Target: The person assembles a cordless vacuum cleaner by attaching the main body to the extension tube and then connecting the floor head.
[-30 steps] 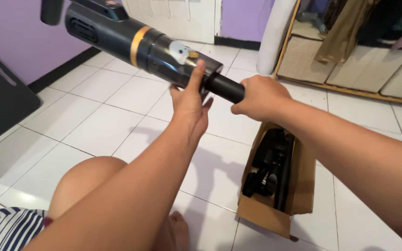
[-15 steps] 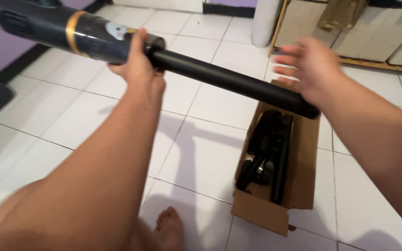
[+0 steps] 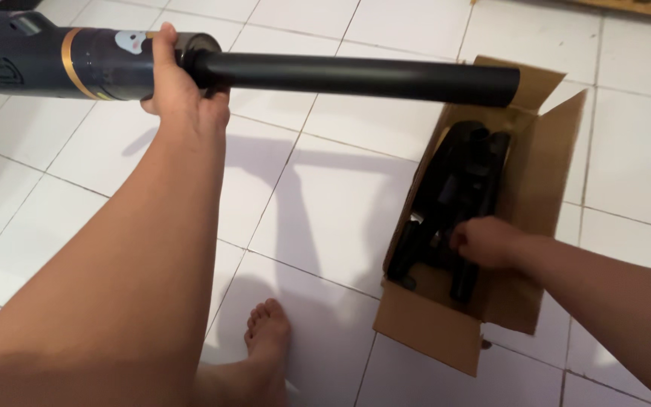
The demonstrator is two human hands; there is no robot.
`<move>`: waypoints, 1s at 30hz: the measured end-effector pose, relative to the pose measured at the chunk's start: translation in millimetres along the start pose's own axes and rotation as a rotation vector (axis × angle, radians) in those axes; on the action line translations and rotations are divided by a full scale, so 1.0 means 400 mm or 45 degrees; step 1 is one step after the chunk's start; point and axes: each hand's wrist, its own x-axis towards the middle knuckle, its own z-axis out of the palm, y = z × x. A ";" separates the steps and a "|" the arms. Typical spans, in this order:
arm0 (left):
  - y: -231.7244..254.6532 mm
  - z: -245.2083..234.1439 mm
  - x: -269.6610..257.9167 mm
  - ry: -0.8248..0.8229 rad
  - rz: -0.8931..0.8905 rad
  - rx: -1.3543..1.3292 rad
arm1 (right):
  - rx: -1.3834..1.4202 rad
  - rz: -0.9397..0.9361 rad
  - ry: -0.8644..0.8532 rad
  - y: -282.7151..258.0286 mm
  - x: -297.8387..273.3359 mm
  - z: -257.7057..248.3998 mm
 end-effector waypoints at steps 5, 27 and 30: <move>-0.022 -0.075 0.025 0.042 -0.002 0.062 | -0.387 -0.059 -0.306 -0.059 -0.066 -0.014; -0.053 -0.151 0.033 0.095 -0.020 0.163 | -1.265 -0.291 -0.451 0.003 -0.032 0.037; -0.045 -0.132 0.064 -0.120 0.032 0.088 | -1.246 -0.306 -0.478 0.007 -0.028 0.001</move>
